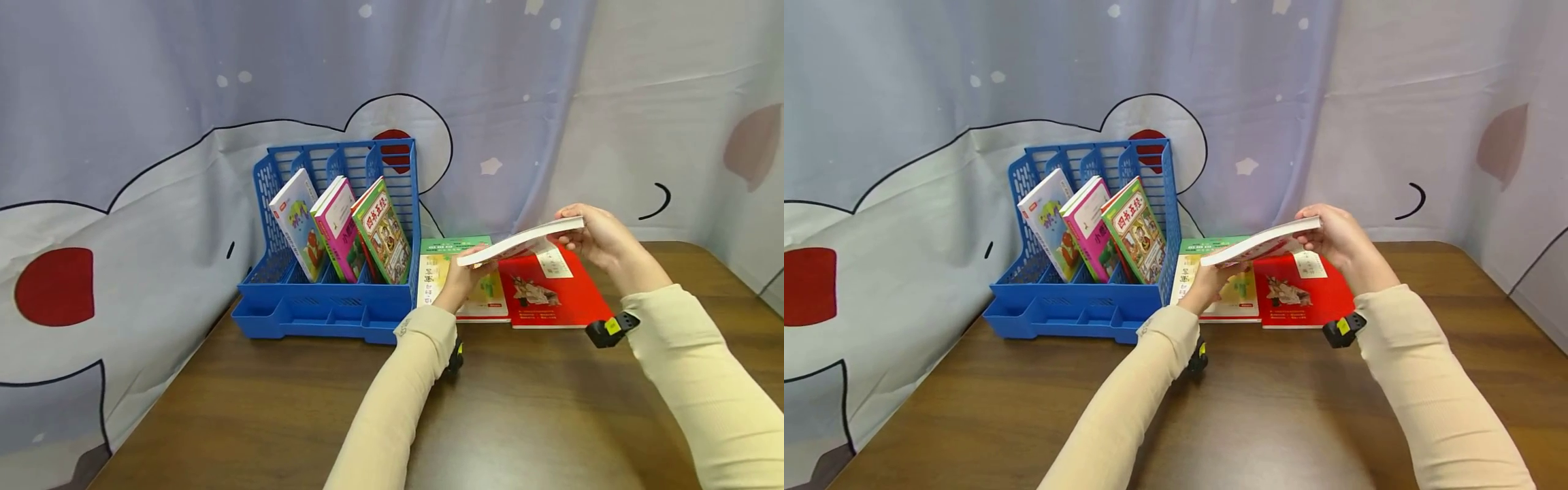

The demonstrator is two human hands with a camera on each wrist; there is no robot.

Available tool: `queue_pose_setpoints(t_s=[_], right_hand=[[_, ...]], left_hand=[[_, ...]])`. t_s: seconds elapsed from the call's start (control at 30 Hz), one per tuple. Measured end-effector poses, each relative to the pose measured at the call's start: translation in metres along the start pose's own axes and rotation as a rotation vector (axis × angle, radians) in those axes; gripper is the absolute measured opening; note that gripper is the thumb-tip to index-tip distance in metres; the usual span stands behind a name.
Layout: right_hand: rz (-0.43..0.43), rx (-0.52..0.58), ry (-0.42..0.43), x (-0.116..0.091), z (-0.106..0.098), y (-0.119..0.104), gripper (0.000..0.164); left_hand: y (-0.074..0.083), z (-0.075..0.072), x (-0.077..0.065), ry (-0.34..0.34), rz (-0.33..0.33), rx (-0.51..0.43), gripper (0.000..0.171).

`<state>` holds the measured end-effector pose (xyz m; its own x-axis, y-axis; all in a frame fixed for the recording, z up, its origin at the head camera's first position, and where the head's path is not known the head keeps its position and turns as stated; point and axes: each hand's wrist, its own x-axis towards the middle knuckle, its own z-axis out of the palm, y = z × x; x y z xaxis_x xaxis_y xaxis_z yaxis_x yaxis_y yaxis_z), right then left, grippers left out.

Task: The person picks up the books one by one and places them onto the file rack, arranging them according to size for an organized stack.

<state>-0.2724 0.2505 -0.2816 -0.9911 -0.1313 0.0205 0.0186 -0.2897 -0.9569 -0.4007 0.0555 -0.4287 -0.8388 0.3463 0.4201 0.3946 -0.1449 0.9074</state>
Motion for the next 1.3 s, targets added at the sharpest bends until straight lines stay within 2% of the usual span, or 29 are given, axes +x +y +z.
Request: queue_pose_setpoints(t_s=[0.03,0.07,0.1,0.13,0.2,0.27,0.37,0.43,0.5,0.6,0.73,0.87,0.93,1.0,1.17,1.3], right_hand=[[-0.003,0.011,-0.014,-0.001,0.001,0.000,0.039],[-0.002,0.030,-0.028,-0.001,0.002,0.001,0.039],[-0.004,0.047,-0.041,-0.002,0.003,0.002,0.040],[-0.006,0.061,-0.054,-0.002,0.003,0.003,0.040],[-0.011,0.071,-0.080,-0.002,0.003,0.005,0.041],[-0.018,0.068,-0.108,-0.001,0.003,0.006,0.042],[-0.038,0.119,-0.144,0.001,0.001,0.010,0.044],[-0.060,0.180,-0.146,0.002,0.000,0.012,0.042],[-0.092,0.225,-0.138,0.001,-0.001,0.014,0.040],[-0.161,0.204,-0.135,0.000,0.001,0.017,0.039],[-0.274,0.074,-0.132,-0.001,0.007,0.022,0.042],[-0.344,-0.086,-0.051,-0.002,0.015,0.026,0.033],[-0.358,-0.155,0.003,-0.002,0.019,0.027,0.028],[-0.362,-0.232,0.045,-0.002,0.022,0.028,0.032],[-0.361,-0.433,0.119,0.000,0.027,0.029,0.053],[-0.375,-0.618,0.173,0.000,0.026,0.032,0.056]], left_hand=[[-0.001,-0.003,-0.001,-0.032,0.040,0.042,0.036],[-0.002,-0.006,0.001,-0.053,0.048,0.057,0.036],[0.014,-0.006,-0.007,-0.049,0.047,0.137,0.037],[0.022,-0.005,-0.011,-0.047,0.057,0.149,0.037],[0.049,-0.003,-0.025,-0.019,0.058,0.181,0.034],[0.065,-0.002,-0.032,0.041,0.069,0.187,0.029],[0.081,-0.002,-0.038,0.133,0.132,0.252,0.021],[0.079,-0.003,-0.035,0.180,0.136,0.296,0.018],[0.078,-0.003,-0.032,0.197,0.114,0.313,0.018],[0.073,-0.004,-0.027,0.201,0.046,0.262,0.020],[0.082,-0.005,-0.027,0.261,0.011,0.182,0.021],[0.093,-0.008,-0.028,0.334,0.018,0.138,0.022],[0.100,-0.009,-0.029,0.352,0.033,0.119,0.026],[0.107,-0.011,-0.030,0.375,0.042,0.088,0.025],[0.124,-0.013,-0.033,0.438,0.050,0.001,0.023],[0.140,-0.013,-0.037,0.471,0.095,-0.001,0.021]])
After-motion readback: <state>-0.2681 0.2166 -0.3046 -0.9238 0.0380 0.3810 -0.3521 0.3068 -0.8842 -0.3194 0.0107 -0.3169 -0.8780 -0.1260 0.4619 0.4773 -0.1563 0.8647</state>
